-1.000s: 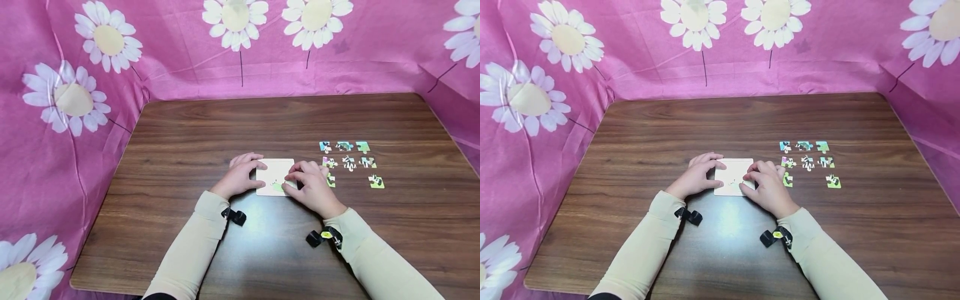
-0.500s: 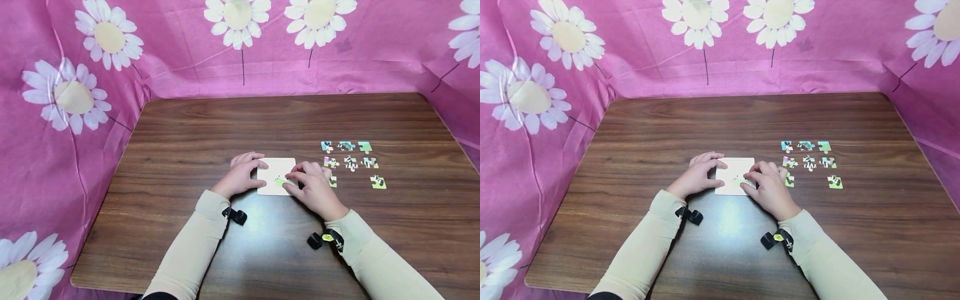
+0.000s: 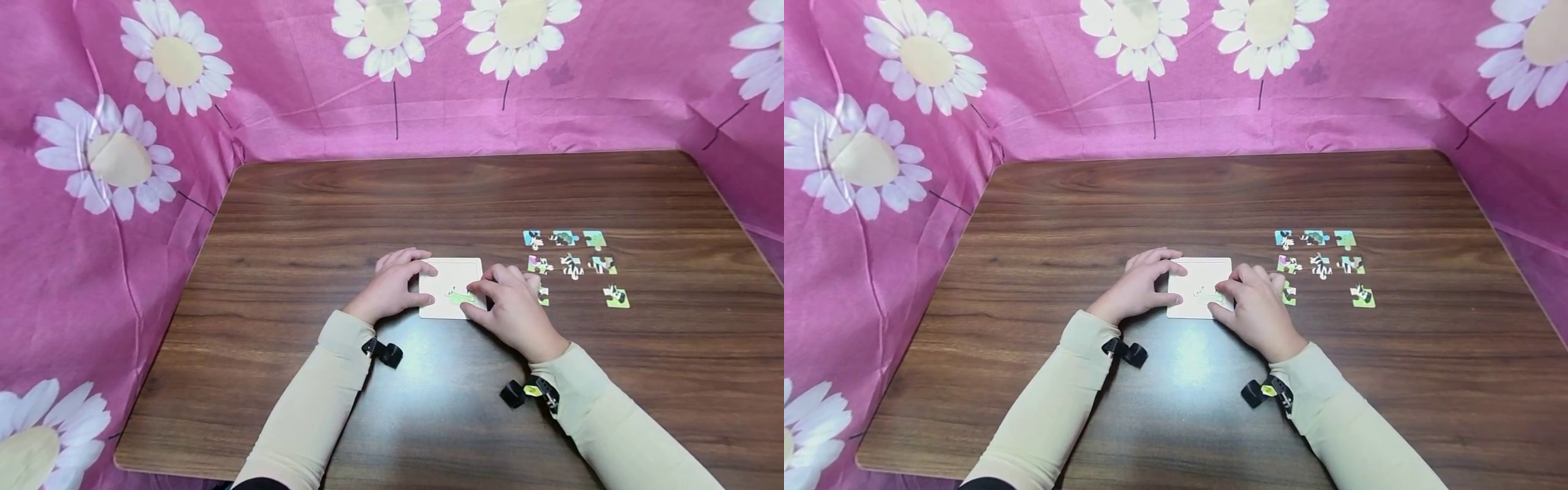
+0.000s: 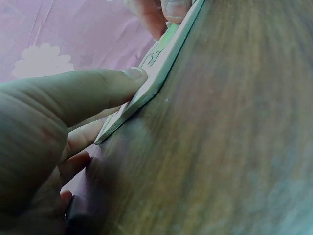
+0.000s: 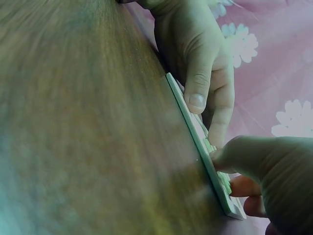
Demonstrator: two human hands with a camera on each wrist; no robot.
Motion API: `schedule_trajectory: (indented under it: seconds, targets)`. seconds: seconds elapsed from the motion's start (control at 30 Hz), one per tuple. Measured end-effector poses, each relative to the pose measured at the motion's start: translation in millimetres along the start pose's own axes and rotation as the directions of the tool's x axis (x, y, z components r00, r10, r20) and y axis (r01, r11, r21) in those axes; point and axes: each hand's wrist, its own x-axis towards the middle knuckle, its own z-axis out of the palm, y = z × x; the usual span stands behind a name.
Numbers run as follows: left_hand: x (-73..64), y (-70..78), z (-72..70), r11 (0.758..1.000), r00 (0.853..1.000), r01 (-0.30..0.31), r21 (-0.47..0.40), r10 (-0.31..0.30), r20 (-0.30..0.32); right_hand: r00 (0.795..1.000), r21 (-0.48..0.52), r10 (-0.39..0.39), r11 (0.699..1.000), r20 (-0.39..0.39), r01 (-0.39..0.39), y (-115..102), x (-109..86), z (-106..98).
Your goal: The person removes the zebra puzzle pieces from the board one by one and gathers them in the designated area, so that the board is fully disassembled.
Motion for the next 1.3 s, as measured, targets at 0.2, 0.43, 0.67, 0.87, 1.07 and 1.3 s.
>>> schedule_trajectory:
  seconds: [0.2, 0.43, 0.67, 0.87, 1.07, 1.3]
  targets:
    - [-0.1, 0.1, -0.1, 1.0, 1.0, 0.006, 0.0, -0.006, 0.007, 0.999, -0.013, -0.03, 0.999, -0.028, 0.03, 3.6, 0.0, 2.6]
    - [1.3, 0.4, 1.4, 1.0, 1.0, 0.012, 0.014, -0.012, 0.018, 0.998, 0.04, -0.047, 0.998, -0.053, 0.049, 9.5, -3.0, 0.2]
    - [0.9, 0.3, 1.7, 1.0, 1.0, 0.015, 0.012, -0.015, 0.015, 0.994, 0.118, -0.091, 0.988, -0.056, 0.097, 15.3, -5.7, -5.9]
    - [0.2, -0.3, 1.0, 1.0, 1.0, 0.018, 0.004, -0.018, 0.016, 0.991, 0.123, -0.111, 0.985, -0.077, 0.12, 25.7, -10.9, -14.0]
    - [-0.2, 0.7, 0.6, 1.0, 0.999, 0.024, -0.002, -0.024, 0.025, 0.987, 0.108, -0.12, 0.985, -0.109, 0.131, 41.7, -20.7, -24.5]
    - [0.2, 1.2, 0.6, 1.0, 0.999, 0.024, -0.003, -0.024, 0.028, 0.986, 0.09, -0.096, 0.99, -0.139, 0.109, 60.6, -31.4, -37.7]
